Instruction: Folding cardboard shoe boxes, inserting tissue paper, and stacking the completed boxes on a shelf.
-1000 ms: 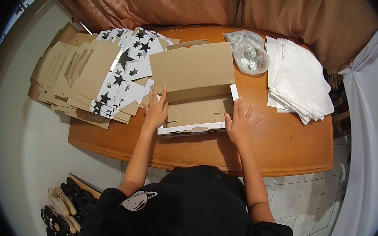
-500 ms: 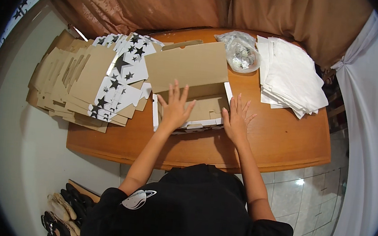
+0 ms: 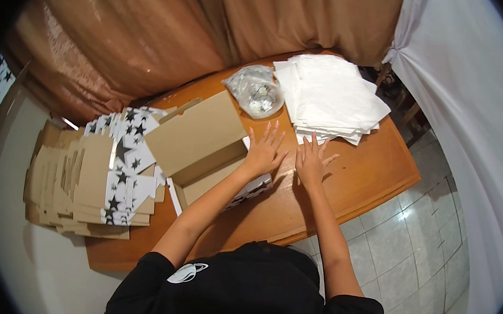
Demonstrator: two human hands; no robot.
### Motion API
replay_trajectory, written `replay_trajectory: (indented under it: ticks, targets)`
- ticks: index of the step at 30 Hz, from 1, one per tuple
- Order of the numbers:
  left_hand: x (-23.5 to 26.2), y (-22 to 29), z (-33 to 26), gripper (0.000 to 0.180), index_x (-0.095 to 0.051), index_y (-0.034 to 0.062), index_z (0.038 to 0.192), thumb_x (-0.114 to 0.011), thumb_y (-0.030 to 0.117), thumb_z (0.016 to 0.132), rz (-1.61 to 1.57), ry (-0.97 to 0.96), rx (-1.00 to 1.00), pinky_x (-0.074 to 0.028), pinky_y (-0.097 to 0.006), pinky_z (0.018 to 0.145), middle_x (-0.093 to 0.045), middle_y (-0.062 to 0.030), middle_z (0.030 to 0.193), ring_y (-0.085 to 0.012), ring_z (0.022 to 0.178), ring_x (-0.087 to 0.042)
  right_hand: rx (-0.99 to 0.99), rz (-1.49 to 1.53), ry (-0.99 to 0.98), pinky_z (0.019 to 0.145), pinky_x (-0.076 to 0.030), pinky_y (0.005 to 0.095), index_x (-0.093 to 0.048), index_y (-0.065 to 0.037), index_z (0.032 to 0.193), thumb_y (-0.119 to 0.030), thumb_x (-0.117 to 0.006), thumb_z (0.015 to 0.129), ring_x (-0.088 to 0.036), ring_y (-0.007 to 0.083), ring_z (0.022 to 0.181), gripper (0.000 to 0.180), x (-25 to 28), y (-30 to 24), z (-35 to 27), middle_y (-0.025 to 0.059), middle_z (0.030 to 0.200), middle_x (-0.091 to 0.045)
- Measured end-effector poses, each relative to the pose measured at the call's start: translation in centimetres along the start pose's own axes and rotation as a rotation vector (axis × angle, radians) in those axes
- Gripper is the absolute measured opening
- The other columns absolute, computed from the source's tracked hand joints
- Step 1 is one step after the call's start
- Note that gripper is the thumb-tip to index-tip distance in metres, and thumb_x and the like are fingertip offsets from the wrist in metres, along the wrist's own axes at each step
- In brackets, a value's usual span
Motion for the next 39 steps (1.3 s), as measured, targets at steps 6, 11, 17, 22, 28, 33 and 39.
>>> replay_trajectory:
  ticks: [6,11,17,22,28,33,39]
  targets:
    - [-4.4,0.7,4.4,0.059,-0.037,0.008,0.134,-0.041,0.044,0.087,-0.005,-0.213,-0.028,-0.002,-0.067,0.099,-0.019,-0.0149,0.146,-0.0326,0.135,-0.014,-0.081,-0.064,0.141,0.093,0.008,0.0716,-0.059,-0.011,0.111,-0.024,-0.049,0.086,-0.014,0.0409,0.133,0.03,0.4,5.0,3.2,0.0066,0.136,-0.038]
    - [-7.1,1.7,7.5,0.06,-0.035,0.0086,0.135,-0.04,0.044,0.088,-0.016,-0.348,-0.074,-0.003,-0.068,0.099,-0.02,-0.0139,0.146,-0.0328,0.135,-0.014,-0.138,-0.17,0.256,0.092,0.007,0.0734,-0.062,-0.013,0.105,-0.021,-0.052,0.084,-0.021,0.0387,0.131,0.024,1.7,9.4,6.9,0.0046,0.129,-0.046]
    - [-9.9,3.4,12.0,0.065,-0.022,0.0104,0.14,-0.039,0.046,0.088,-0.014,-0.359,-0.136,-0.004,-0.068,0.099,-0.019,-0.0112,0.146,-0.0324,0.135,-0.015,-0.175,-0.354,0.273,0.092,0.005,0.0735,-0.052,-0.012,0.12,-0.021,-0.053,0.083,-0.024,0.0378,0.131,0.038,2.4,12.7,10.6,0.0087,0.132,-0.043]
    - [-12.9,4.7,13.7,0.066,-0.019,0.011,0.141,-0.037,0.046,0.089,-0.047,-0.479,-0.115,-0.005,-0.067,0.1,-0.019,-0.0094,0.147,-0.0319,0.135,-0.016,-0.325,-0.459,0.146,0.092,0.005,0.0739,-0.044,-0.012,0.127,-0.025,-0.055,0.082,-0.028,0.0374,0.129,0.048,1.3,15.4,11.0,0.0099,0.13,-0.045]
    - [-14.4,3.6,13.3,0.063,-0.02,0.0096,0.14,-0.038,0.042,0.089,-0.156,-0.536,-0.043,-0.004,-0.065,0.101,-0.02,-0.008,0.146,-0.0287,0.134,-0.021,-0.118,-0.422,0.206,0.094,0.001,0.0739,-0.052,-0.011,0.118,-0.015,-0.057,0.079,-0.044,0.0295,0.118,0.04,1.3,13.9,10.3,0.0065,0.11,-0.057]
    - [-14.7,3.0,13.5,0.063,-0.021,0.0094,0.14,-0.038,0.042,0.089,-0.198,-0.553,-0.039,-0.009,-0.061,0.103,-0.022,-0.0079,0.146,-0.0288,0.132,-0.025,-0.071,-0.405,0.14,0.097,-0.001,0.0713,-0.053,-0.014,0.118,-0.013,-0.056,0.078,-0.045,0.0264,0.118,0.039,1.3,14.1,10.1,0.0054,0.109,-0.057]
    - [-14.8,2.8,13.4,0.063,-0.021,0.0105,0.14,-0.038,0.043,0.089,-0.295,-0.574,-0.023,-0.014,-0.061,0.103,-0.022,-0.0078,0.146,-0.0292,0.132,-0.025,0.009,-0.297,0.199,0.099,-0.003,0.068,-0.045,-0.015,0.127,-0.017,-0.057,0.08,-0.043,0.0249,0.121,0.049,1.6,14.8,9.8,0.0059,0.129,-0.046]
Point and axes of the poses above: each hand's wrist, its own z-axis towards the middle knuckle, its own x-axis out of the back of the hand, y = z × x, the point moved 8 cm from there along z, towards the middle knuckle
